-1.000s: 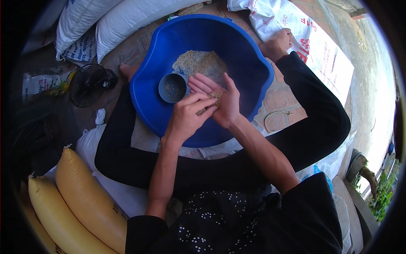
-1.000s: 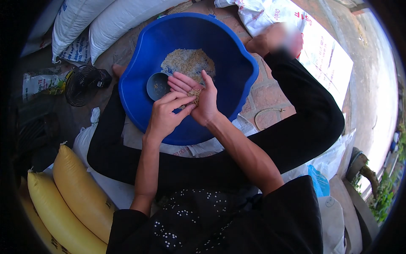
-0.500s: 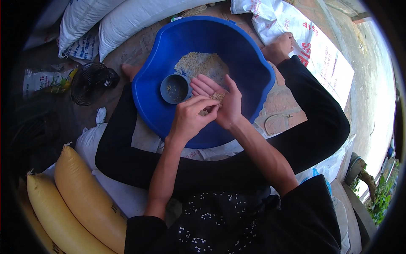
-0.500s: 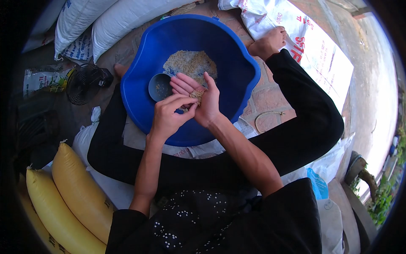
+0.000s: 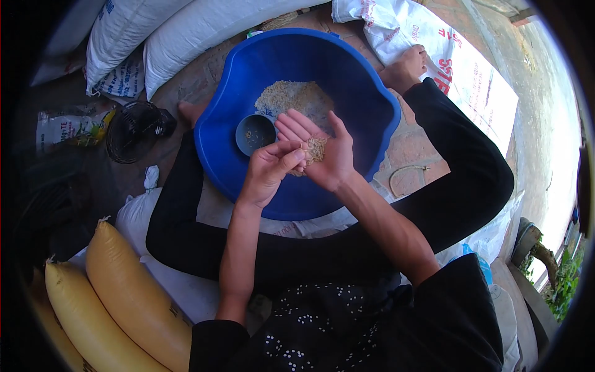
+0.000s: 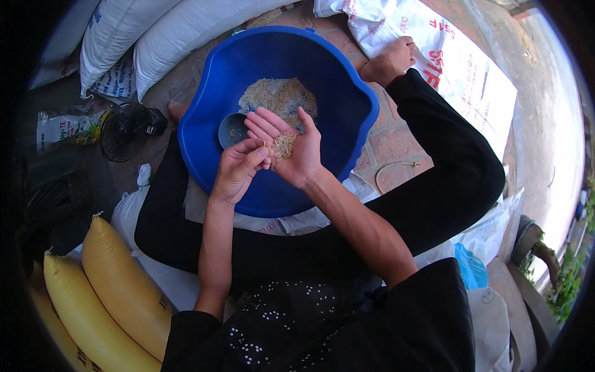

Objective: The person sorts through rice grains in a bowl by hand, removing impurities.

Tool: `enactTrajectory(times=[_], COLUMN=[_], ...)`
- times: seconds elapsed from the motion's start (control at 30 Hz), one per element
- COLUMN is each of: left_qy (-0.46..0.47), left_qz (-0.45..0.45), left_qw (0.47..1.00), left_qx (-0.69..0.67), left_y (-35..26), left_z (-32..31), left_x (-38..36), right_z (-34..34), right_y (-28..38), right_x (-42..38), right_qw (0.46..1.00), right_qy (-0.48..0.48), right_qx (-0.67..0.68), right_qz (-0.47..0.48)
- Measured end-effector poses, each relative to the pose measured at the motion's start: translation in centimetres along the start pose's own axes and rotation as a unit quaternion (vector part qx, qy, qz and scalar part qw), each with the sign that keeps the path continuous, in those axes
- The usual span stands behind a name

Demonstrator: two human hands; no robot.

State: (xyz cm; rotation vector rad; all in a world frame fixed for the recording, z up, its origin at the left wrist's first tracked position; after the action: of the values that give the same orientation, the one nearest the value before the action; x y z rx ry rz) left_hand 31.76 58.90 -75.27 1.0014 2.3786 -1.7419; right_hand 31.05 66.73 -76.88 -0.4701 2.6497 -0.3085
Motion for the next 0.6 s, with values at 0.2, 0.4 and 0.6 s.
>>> enactTrajectory(times=[0.2,0.4,0.6], left_qy=[-0.026,-0.241,-0.330], left_qz=[-0.007,-0.047,-0.040], left_qw=[0.996,0.947,0.857], left_qx=[-0.089,0.205,0.393], left_y=[-0.4,-0.7,1.1], left_z=[1.4,10.8,14.3], left_x=[0.2,1.1,1.1], right_z=[-0.1,5.9,10.1], right_y=[-0.2,2.5,4.2], right_x=[0.0,0.1,0.4], right_qw=[1.000,0.969,0.945], right_qy=[0.010,-0.201,-0.278], right_qx=[0.003,-0.104,-0.108], right_qz=[-0.020,0.098,0.136])
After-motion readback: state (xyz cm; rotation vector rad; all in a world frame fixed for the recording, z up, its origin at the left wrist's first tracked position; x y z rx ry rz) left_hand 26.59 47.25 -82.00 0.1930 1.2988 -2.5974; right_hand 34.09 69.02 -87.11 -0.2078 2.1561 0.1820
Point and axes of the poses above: each hand's wrist, its own x-axis towards the middle knuckle, its own z-axis out of the back of the hand, y = z × x, the point moved 10 cm from there along x, towards the middle knuckle, and after that the axes turned 8 degrees about x, right-handed, at the moved point
